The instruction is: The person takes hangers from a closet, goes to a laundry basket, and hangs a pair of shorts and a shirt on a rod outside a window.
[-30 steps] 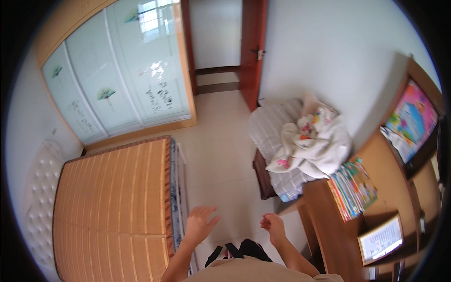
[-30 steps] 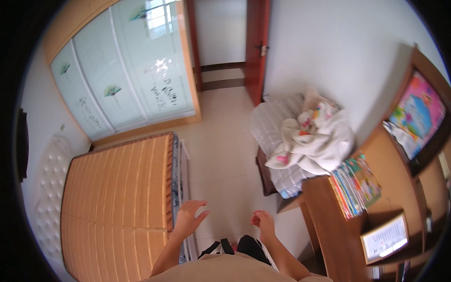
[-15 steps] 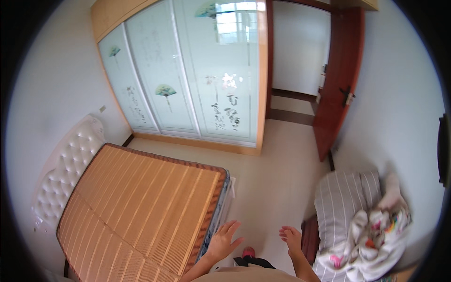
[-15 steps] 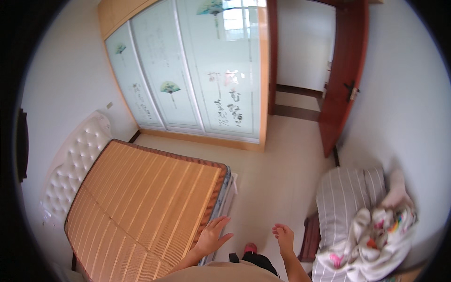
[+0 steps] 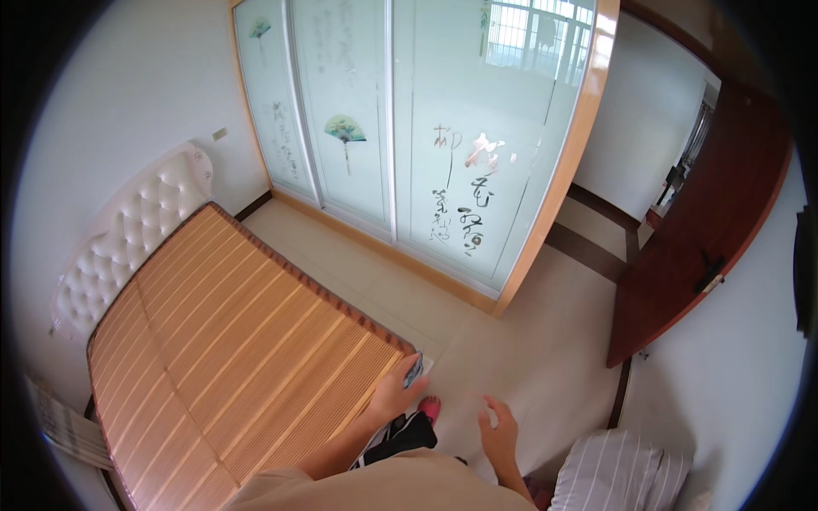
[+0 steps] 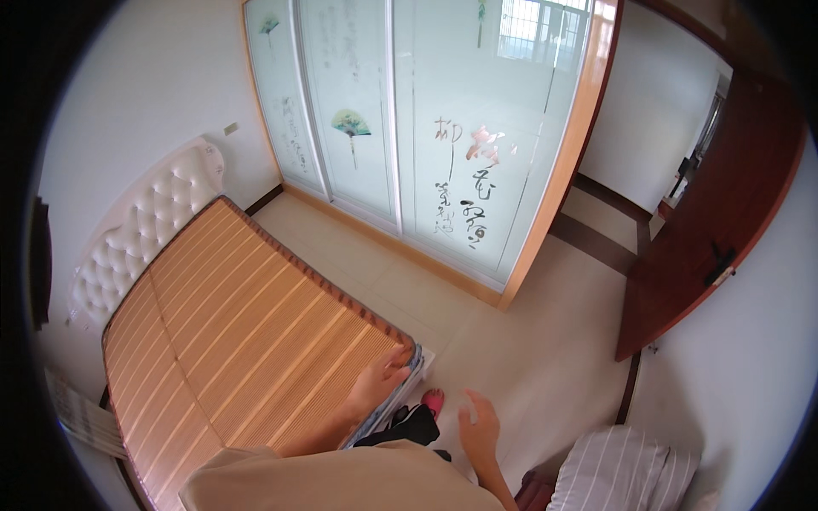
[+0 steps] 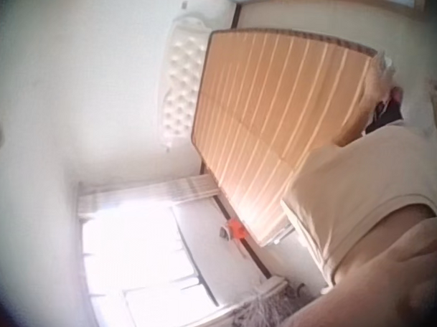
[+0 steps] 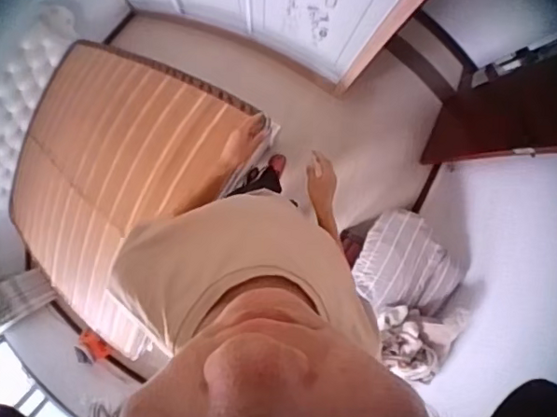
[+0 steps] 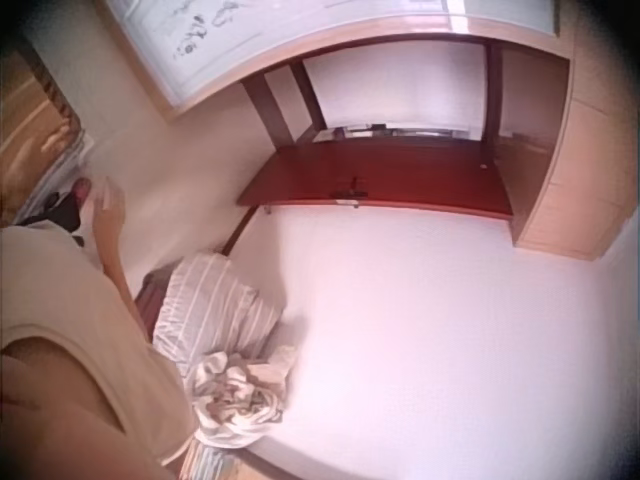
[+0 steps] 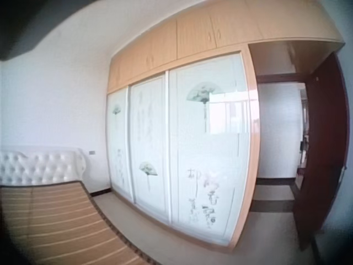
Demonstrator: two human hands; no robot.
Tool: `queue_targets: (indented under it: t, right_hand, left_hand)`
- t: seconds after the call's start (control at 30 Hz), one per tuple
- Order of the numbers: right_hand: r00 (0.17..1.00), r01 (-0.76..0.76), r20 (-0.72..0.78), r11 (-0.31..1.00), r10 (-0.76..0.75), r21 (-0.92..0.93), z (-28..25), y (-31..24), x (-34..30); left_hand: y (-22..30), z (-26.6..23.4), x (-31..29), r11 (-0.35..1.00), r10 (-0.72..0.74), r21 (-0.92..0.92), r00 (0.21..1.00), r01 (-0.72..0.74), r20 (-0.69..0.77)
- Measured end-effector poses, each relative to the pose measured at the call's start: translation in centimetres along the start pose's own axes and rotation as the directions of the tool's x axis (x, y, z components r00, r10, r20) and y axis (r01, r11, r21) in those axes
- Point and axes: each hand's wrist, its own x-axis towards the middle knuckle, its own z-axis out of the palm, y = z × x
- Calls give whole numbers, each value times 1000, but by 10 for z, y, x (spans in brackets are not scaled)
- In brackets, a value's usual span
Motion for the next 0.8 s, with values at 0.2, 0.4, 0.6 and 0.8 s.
queue_targets:
  t: [0.2, 0.4, 0.6, 0.8]
  right_hand:
    - [987, -16, -158, 991, -6, -135, -40, 22, 146]
    - [960, -106, -276, 977, 52, -187, -57, 80, 244]
    - [969, -160, -196, 987, 151, -33, -68, 133, 371]
    - [977, 191, -89, 981, -193, -32, -83, 133, 531]
  left_hand:
    - [36, 42, 194, 997, 72, -7, 996, -71, 52]
    - [79, 103, 333, 985, 52, -172, 992, -31, 116]
    - [129, 157, 478, 960, 125, -241, 989, -141, -79]
    - [167, 191, 628, 943, 281, -85, 909, -320, -309]
